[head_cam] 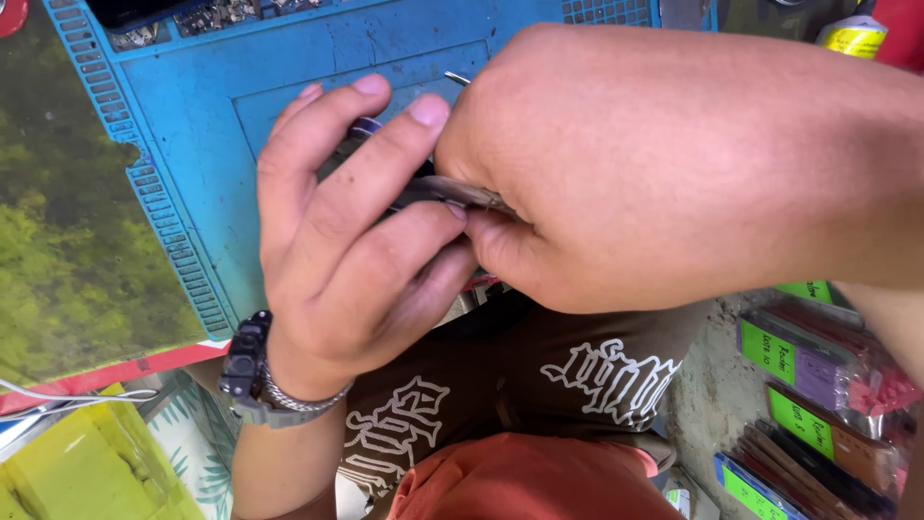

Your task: The person uses a metal tool to pry open the back cover of a smartphone. They then remove the SIM card tray and place the phone on the workbench.

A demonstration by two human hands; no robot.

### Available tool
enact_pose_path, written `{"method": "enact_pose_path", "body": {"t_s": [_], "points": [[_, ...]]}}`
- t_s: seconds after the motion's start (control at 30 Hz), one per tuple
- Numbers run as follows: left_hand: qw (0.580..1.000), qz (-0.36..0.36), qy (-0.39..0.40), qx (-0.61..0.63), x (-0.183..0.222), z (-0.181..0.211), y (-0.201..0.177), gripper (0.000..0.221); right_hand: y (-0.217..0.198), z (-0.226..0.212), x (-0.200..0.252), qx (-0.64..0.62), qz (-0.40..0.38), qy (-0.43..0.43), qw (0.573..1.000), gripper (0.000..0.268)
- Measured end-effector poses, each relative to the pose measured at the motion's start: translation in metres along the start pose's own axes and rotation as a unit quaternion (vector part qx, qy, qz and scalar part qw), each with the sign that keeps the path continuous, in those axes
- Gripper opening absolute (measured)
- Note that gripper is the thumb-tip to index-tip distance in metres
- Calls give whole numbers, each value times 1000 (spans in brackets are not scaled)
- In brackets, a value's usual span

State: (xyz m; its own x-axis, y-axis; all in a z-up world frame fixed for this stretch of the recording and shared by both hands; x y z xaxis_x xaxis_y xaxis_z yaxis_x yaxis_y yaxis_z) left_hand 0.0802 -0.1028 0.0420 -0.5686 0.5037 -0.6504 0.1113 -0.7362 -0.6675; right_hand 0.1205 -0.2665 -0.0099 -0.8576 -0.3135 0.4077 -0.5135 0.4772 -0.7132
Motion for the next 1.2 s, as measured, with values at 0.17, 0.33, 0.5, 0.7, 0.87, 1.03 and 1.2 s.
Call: {"method": "enact_pose_path", "body": {"t_s": [0.17,0.33,0.5,0.7,0.87,1.03,1.2], "points": [[999,28,-1,32,-7,-7,-6,10,-5,13,-4,-26,42,-15,999,9],[998,41,5,38,-9,-9,-8,18,-12,28,-13,-52,82,-28,995,6],[998,35,-6,44,-12,-13,-10,28,-15,39,18,-75,127,-49,988,4],[996,51,-42,53,-13,-22,-12,30,47,59,-5,42,255,-80,963,41],[996,48,-59,41,-12,-25,-8,30,57,49,4,30,318,-115,941,7],[995,57,-68,33,-12,-28,-7,30,33,9,43,-46,362,-159,917,8],[995,58,-74,40,-14,-30,-6,29,30,-15,95,11,440,-197,876,24]]}}
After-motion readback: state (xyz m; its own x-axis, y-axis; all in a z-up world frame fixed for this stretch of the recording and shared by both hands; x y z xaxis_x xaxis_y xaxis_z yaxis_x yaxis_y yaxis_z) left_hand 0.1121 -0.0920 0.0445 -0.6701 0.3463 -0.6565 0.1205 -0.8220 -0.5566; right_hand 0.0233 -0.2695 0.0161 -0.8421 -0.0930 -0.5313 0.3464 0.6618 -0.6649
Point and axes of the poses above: each hand's wrist, its own x-axis away from the middle knuckle, its own y-axis out of the palm, z = x × y, the point moved 10 cm from there along -x, towards the middle knuckle, and after that the axes turned 11 degrees about -x, right-handed, at the moved point
